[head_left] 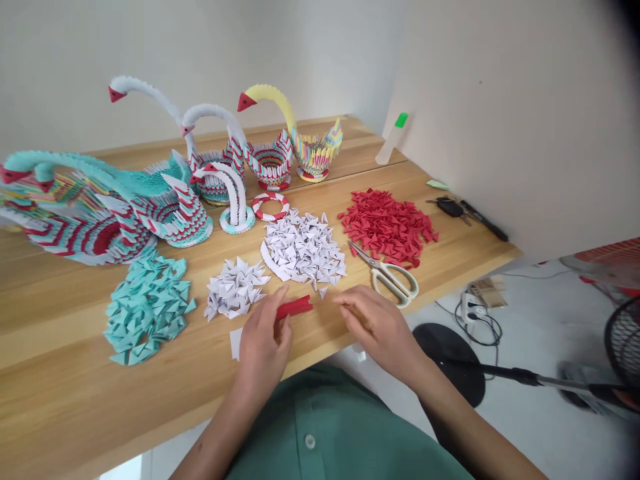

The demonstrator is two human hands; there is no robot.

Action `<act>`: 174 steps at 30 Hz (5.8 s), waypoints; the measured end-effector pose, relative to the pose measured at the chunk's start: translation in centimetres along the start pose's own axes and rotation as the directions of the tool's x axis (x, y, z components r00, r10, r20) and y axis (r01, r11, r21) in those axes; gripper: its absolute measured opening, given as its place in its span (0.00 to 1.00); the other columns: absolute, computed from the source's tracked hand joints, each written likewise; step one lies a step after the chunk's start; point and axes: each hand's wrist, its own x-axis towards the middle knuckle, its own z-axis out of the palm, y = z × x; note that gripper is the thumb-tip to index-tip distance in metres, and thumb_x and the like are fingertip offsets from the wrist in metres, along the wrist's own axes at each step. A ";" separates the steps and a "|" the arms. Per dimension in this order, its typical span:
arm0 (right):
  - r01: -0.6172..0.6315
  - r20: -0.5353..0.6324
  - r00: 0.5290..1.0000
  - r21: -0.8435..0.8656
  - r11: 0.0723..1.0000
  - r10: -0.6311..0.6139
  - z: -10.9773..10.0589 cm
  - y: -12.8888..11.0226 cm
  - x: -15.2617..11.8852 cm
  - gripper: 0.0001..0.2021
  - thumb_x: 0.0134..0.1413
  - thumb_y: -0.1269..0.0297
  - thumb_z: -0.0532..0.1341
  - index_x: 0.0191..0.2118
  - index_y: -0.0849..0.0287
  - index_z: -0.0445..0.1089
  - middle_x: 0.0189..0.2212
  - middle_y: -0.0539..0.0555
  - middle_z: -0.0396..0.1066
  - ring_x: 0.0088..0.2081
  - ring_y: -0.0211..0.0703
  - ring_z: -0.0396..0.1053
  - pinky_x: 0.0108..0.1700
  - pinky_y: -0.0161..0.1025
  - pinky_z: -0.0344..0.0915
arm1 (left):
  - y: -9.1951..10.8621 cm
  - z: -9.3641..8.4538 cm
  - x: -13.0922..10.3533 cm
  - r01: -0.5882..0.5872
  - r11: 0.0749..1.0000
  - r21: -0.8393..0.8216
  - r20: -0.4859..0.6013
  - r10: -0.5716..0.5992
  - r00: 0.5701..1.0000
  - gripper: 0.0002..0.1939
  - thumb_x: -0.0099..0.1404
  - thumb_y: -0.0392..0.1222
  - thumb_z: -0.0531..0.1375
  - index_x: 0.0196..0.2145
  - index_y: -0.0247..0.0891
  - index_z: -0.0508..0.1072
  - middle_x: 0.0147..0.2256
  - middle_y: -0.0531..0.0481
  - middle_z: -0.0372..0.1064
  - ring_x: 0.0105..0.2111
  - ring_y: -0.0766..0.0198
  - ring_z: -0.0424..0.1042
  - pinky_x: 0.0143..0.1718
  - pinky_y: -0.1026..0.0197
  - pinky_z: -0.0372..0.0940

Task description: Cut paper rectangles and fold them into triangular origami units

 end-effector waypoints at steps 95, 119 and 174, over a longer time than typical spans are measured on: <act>0.447 0.236 0.872 -0.032 0.894 -0.428 8.5 -3.8 3.1 0.08 0.64 0.71 0.58 0.35 0.57 0.74 0.38 0.52 0.77 0.39 0.43 0.70 0.42 0.42 0.59 | -5.1 -8.4 -4.2 0.076 0.996 -0.042 -0.071 -0.079 0.994 0.10 0.67 0.35 0.57 0.43 0.37 0.76 0.39 0.45 0.76 0.40 0.58 0.73 0.43 0.56 0.67; 0.426 0.240 0.883 -0.046 0.904 -0.404 8.3 -4.4 3.3 0.10 0.65 0.67 0.57 0.34 0.60 0.73 0.35 0.54 0.77 0.38 0.44 0.71 0.40 0.41 0.60 | -4.5 -8.5 -4.9 0.108 0.992 -0.062 -0.082 -0.113 0.990 0.10 0.67 0.36 0.56 0.42 0.39 0.76 0.39 0.45 0.76 0.42 0.58 0.73 0.44 0.56 0.67; -0.081 0.134 0.990 0.229 0.970 0.051 2.7 -3.6 4.9 0.14 0.61 0.64 0.58 0.52 0.53 0.66 0.42 0.51 0.75 0.42 0.43 0.73 0.43 0.37 0.67 | -3.4 -6.3 -2.9 -0.126 0.973 0.195 0.145 0.098 0.985 0.14 0.65 0.34 0.59 0.49 0.38 0.72 0.50 0.41 0.71 0.50 0.48 0.67 0.51 0.45 0.61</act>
